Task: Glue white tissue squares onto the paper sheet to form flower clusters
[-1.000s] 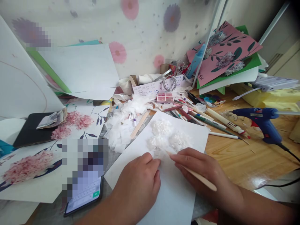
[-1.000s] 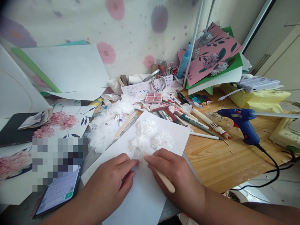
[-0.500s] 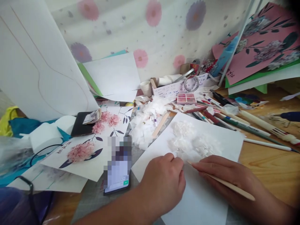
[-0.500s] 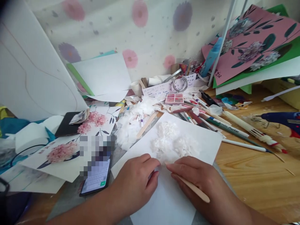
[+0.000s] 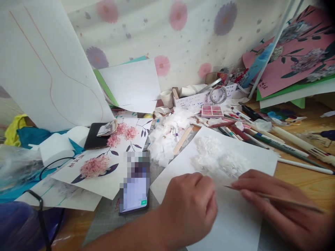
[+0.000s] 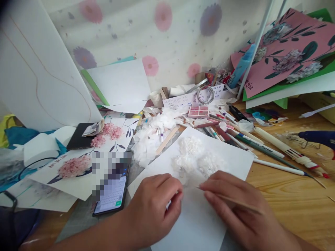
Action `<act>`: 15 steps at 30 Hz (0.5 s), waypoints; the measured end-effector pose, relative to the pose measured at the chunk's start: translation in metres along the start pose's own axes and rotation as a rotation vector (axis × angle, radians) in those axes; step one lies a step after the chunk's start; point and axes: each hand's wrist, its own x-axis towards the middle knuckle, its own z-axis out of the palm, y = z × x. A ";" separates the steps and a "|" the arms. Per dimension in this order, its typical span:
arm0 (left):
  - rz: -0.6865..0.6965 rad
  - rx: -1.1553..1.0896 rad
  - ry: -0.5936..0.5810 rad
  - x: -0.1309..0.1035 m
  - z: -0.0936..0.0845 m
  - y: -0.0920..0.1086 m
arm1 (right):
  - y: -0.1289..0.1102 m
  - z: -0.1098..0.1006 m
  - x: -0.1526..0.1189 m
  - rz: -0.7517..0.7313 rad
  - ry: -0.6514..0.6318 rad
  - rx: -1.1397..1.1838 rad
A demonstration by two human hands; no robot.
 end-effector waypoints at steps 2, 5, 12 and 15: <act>0.144 -0.022 0.172 -0.002 0.001 0.005 | -0.004 -0.012 0.018 -0.032 0.048 0.007; 0.383 -0.063 0.381 -0.006 0.011 0.011 | -0.022 -0.015 0.066 -0.064 -0.120 0.059; 0.661 -0.073 0.013 -0.023 0.054 -0.005 | -0.063 0.087 0.183 -0.067 -0.766 -0.336; 0.654 -0.160 -0.029 -0.026 0.066 -0.010 | -0.066 0.130 0.212 -0.048 -0.838 -0.431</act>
